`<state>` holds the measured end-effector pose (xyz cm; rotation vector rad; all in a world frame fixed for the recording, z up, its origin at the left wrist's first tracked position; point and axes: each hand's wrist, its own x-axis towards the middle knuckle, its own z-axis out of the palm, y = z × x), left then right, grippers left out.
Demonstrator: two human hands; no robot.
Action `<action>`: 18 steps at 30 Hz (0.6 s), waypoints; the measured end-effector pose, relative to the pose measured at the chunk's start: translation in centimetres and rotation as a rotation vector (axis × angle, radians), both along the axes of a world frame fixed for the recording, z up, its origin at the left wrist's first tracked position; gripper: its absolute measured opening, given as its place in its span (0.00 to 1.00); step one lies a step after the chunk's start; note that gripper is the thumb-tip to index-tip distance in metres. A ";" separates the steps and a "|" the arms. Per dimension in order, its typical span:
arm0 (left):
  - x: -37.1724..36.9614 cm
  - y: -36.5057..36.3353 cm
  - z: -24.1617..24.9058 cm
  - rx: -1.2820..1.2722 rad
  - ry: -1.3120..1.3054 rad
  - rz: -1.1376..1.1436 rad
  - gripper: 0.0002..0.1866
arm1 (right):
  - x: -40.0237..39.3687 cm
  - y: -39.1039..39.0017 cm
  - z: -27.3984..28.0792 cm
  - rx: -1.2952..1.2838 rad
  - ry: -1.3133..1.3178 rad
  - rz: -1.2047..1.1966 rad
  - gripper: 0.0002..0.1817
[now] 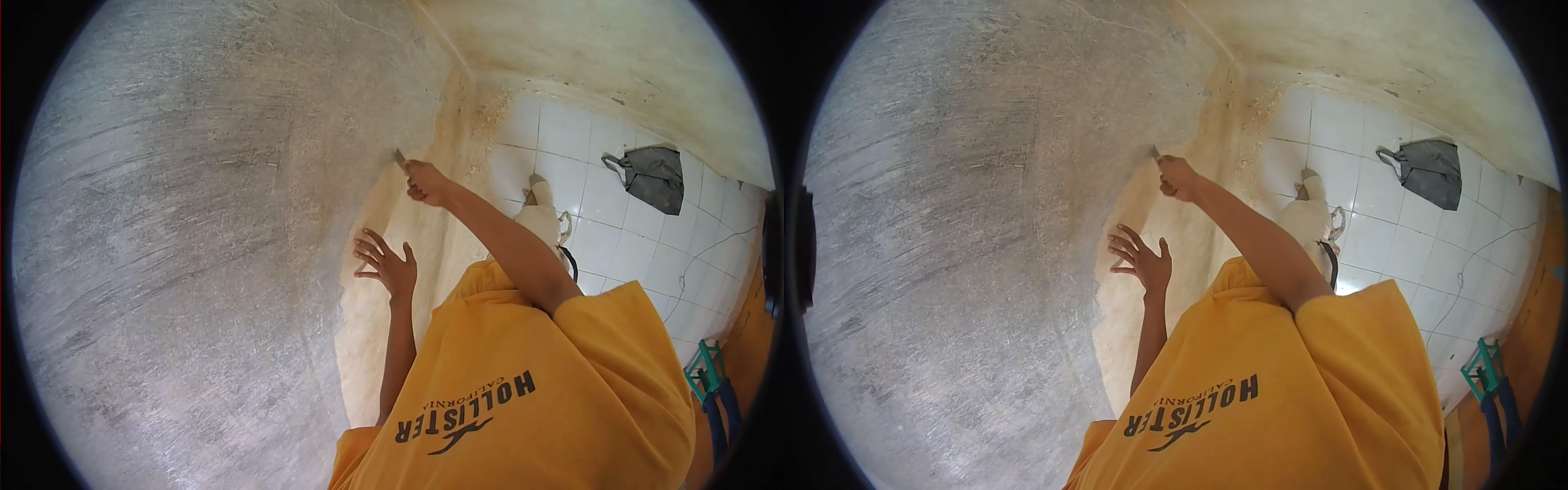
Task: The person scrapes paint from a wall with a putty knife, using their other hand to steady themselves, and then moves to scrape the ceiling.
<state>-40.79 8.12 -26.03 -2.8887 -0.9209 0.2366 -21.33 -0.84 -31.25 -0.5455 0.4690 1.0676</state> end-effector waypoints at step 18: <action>-0.9 -4.2 2.0 -0.266 -0.321 0.071 0.49 | -3.7 -3.1 0.2 -0.227 -0.272 0.313 0.24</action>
